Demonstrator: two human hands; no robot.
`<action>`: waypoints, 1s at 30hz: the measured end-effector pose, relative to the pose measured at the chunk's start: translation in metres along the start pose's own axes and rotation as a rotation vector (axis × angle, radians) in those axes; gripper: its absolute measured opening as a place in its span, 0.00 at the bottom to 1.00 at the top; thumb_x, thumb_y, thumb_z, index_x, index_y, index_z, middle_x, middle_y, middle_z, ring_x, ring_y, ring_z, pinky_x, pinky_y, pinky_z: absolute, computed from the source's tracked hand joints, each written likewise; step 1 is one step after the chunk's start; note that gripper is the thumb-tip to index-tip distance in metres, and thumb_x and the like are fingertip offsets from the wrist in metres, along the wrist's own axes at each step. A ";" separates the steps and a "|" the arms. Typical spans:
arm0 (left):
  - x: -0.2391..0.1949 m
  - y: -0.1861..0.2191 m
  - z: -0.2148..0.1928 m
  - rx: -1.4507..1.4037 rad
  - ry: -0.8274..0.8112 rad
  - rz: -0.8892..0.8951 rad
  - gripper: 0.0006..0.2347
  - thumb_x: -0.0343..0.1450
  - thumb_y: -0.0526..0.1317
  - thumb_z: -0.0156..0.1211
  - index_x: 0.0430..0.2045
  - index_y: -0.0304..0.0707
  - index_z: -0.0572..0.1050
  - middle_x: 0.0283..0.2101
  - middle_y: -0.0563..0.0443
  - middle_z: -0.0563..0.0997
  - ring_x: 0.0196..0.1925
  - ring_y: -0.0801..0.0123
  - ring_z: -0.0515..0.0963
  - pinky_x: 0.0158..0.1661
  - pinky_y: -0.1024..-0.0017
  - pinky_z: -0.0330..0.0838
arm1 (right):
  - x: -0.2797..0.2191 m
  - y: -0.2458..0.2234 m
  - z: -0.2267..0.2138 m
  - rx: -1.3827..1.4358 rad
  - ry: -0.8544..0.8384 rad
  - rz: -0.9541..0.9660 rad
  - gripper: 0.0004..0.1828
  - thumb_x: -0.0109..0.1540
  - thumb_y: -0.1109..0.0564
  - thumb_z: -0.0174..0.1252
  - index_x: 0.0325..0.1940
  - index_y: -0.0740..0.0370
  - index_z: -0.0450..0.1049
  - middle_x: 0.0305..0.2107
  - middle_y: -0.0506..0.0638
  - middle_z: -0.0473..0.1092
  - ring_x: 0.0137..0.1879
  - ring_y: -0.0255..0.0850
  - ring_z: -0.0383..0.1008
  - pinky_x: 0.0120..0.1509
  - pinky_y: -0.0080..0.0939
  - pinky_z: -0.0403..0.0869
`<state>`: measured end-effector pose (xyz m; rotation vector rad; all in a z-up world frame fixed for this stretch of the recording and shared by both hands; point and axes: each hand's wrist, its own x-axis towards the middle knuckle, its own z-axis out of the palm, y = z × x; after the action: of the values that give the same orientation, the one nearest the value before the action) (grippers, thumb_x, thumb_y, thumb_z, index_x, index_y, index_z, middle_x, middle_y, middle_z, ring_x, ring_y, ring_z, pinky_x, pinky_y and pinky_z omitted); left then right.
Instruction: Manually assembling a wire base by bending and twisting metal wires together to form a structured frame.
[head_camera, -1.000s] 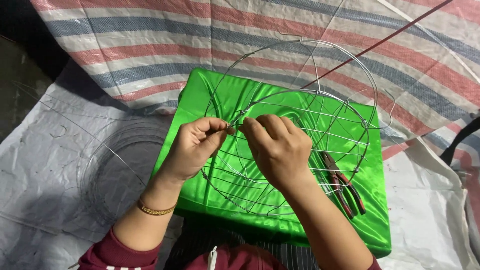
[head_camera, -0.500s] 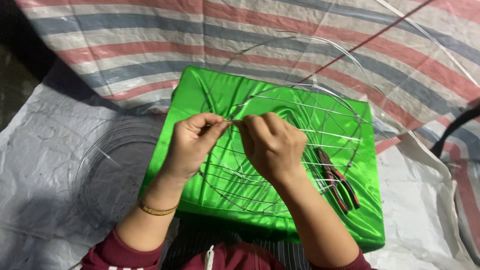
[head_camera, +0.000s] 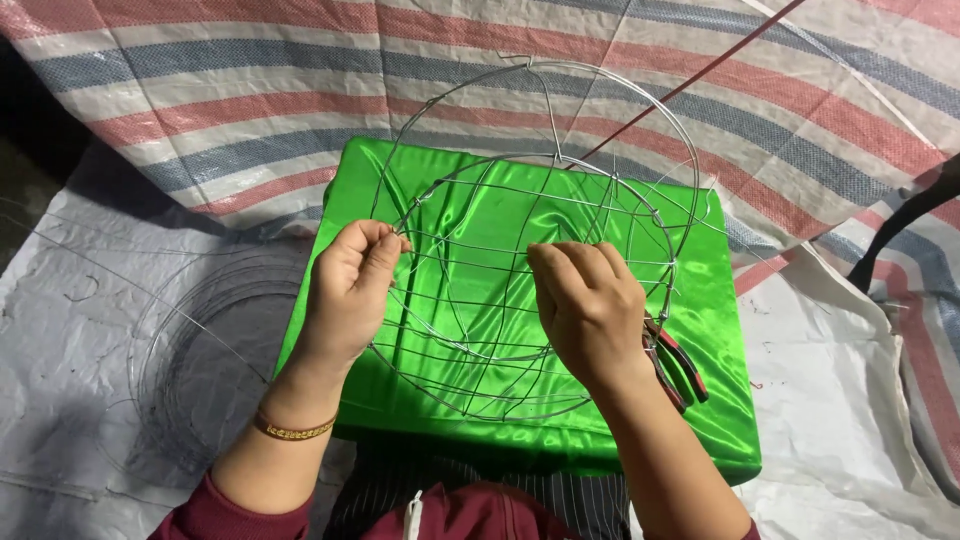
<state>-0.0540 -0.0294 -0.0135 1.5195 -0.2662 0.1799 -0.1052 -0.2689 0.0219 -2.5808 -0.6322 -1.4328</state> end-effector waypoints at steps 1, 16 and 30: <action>0.001 -0.001 -0.002 0.001 0.000 0.002 0.07 0.78 0.37 0.54 0.33 0.33 0.75 0.33 0.46 0.81 0.28 0.77 0.72 0.31 0.79 0.69 | 0.000 0.001 0.001 0.000 0.002 0.000 0.06 0.63 0.63 0.63 0.42 0.56 0.81 0.32 0.52 0.74 0.32 0.47 0.76 0.41 0.41 0.78; 0.012 -0.008 -0.018 0.193 -0.135 0.127 0.10 0.77 0.37 0.57 0.24 0.35 0.75 0.13 0.52 0.71 0.18 0.77 0.70 0.23 0.77 0.68 | -0.001 -0.010 0.001 -0.024 -0.013 -0.030 0.08 0.62 0.51 0.68 0.44 0.51 0.81 0.33 0.46 0.72 0.37 0.45 0.73 0.43 0.43 0.73; 0.011 -0.004 -0.025 0.630 0.010 0.284 0.11 0.82 0.40 0.49 0.32 0.33 0.72 0.26 0.29 0.75 0.34 0.29 0.77 0.35 0.45 0.70 | -0.028 0.019 -0.017 0.132 0.261 0.077 0.03 0.61 0.62 0.67 0.39 0.58 0.81 0.38 0.56 0.77 0.44 0.57 0.75 0.53 0.56 0.72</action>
<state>-0.0410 -0.0049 -0.0147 2.0989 -0.4448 0.5346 -0.1237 -0.2993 0.0090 -2.2425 -0.5621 -1.6071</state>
